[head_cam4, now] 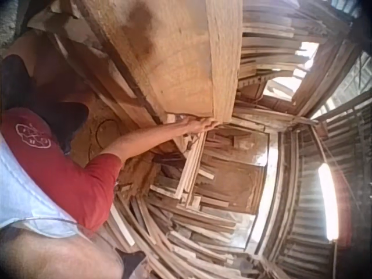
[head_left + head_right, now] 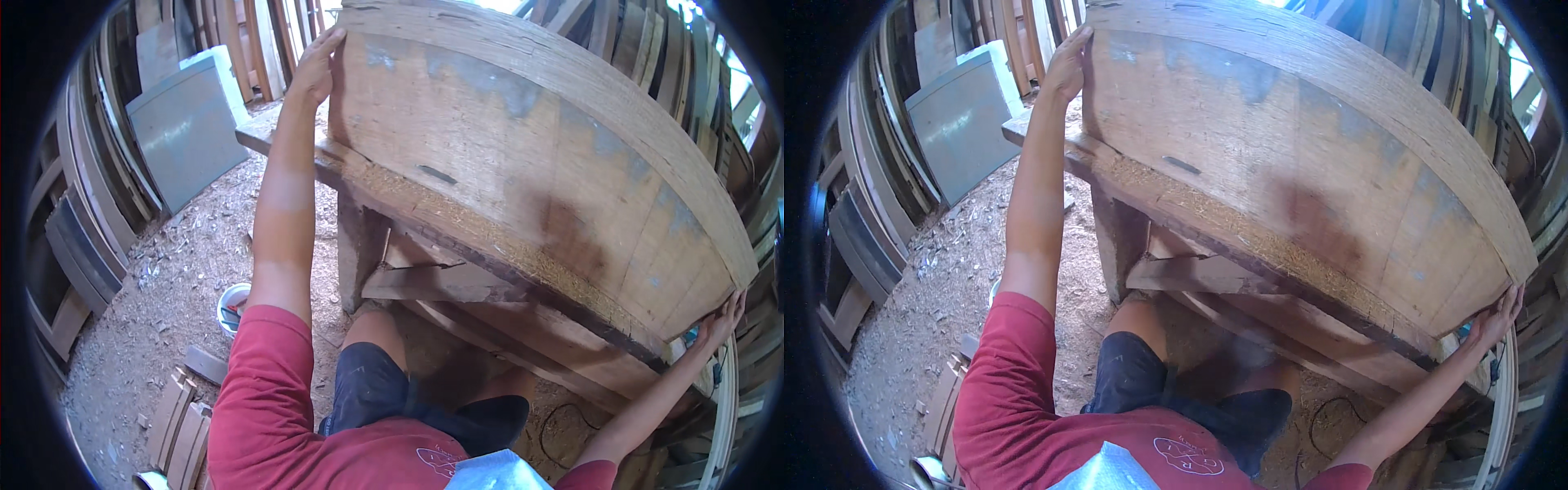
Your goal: The person measures a wooden board with a tape measure after moving and aligning several curved and straight wooden pieces on a workbench.
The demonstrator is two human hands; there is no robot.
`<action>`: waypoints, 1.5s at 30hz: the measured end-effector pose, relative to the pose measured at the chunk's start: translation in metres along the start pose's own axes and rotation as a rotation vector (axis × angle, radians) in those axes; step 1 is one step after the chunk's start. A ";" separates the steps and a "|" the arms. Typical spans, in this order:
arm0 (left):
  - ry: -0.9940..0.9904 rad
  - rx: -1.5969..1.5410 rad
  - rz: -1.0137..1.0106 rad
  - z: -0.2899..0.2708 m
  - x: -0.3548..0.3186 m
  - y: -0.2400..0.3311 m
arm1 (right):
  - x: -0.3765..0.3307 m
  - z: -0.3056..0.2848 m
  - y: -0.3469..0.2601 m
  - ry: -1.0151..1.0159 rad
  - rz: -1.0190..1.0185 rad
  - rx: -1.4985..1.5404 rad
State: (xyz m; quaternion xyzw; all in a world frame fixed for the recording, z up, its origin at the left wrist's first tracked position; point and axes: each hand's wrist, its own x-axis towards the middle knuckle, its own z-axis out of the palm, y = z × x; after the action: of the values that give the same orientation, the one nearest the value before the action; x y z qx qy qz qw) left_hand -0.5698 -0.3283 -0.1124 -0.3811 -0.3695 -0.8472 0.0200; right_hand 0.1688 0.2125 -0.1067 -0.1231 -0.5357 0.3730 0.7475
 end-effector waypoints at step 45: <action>0.016 0.003 -0.201 0.013 -0.005 0.002 | -0.010 0.015 -0.006 0.036 -0.052 0.081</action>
State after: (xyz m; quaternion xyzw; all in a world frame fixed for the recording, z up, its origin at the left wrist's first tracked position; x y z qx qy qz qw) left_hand -0.5575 -0.3226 -0.1090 -0.3353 -0.4071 -0.8474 -0.0614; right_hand 0.1564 0.1985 -0.1047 -0.0857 -0.5096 0.3724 0.7709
